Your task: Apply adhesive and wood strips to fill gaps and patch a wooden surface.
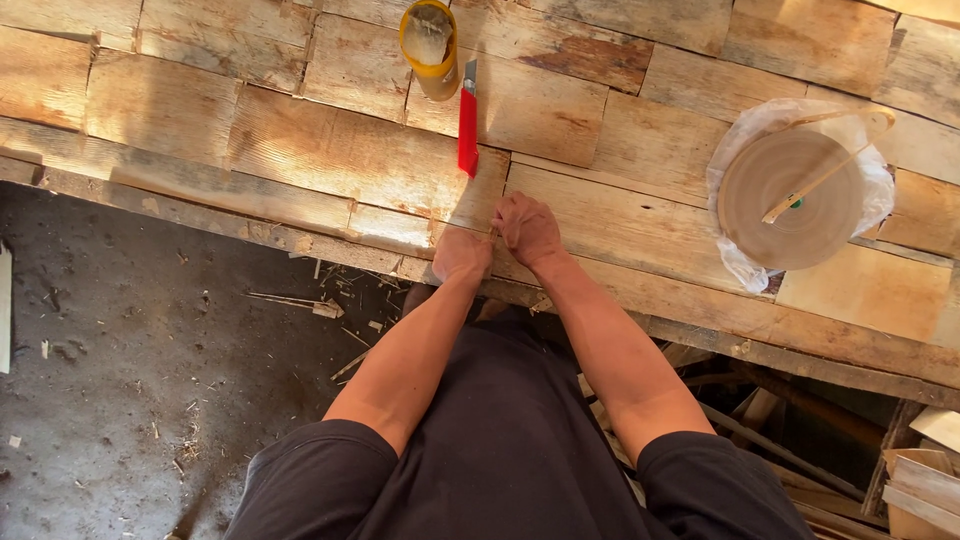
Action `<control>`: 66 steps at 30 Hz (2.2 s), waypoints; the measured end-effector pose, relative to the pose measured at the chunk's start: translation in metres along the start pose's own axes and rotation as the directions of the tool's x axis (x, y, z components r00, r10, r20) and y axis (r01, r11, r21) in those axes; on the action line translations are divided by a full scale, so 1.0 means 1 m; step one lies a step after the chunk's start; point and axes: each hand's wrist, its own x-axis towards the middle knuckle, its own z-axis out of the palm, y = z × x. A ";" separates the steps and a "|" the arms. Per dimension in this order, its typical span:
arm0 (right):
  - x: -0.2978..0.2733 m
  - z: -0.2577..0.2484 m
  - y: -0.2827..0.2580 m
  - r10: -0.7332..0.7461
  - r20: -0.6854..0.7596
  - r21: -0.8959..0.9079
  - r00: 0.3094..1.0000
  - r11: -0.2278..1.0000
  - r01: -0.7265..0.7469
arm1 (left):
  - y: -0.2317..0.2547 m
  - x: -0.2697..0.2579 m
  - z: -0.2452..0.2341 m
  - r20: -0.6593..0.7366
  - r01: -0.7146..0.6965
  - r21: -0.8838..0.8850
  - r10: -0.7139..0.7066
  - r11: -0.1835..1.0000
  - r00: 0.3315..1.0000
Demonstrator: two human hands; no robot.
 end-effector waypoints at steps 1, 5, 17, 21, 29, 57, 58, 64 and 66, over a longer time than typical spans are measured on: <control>0.001 0.002 0.001 0.000 0.000 0.001 1.000 1.000 0.000 | 0.001 0.000 0.000 0.000 0.001 0.000 -0.001 1.000 1.000; 0.010 -0.018 -0.011 0.254 0.008 0.155 0.967 0.955 -0.252 | 0.006 -0.002 -0.002 0.004 0.000 0.043 0.000 0.999 1.000; 0.012 -0.020 -0.008 0.347 0.014 0.111 0.938 0.931 -0.347 | 0.003 0.001 0.001 -0.067 -0.017 0.000 0.017 1.000 0.998; 0.007 0.019 0.019 0.416 -0.006 0.099 0.909 0.905 -0.413 | 0.010 -0.012 -0.009 -0.062 -0.038 0.021 0.039 0.999 0.997; -0.002 0.000 0.019 0.274 0.105 0.149 0.956 0.946 -0.287 | -0.008 0.002 0.015 -0.063 -0.027 0.045 0.030 0.999 0.998; -0.015 0.008 0.017 0.222 0.031 0.082 0.975 0.971 -0.224 | -0.073 -0.093 -0.020 -0.497 -0.821 -0.302 0.656 0.484 0.569; -0.017 0.013 0.015 0.220 0.031 0.086 0.975 0.971 -0.221 | -0.082 -0.086 -0.021 -0.498 -0.822 -0.299 0.655 0.486 0.568; -0.020 0.000 0.001 0.040 0.006 -0.152 0.999 0.988 -0.039 | -0.097 -0.081 -0.044 -0.578 -0.700 -0.699 0.461 0.146 0.674; -0.021 0.005 0.009 0.036 -0.011 -0.017 0.999 0.999 -0.036 | -0.096 -0.092 -0.061 -0.495 -0.550 -0.834 0.384 0.039 0.779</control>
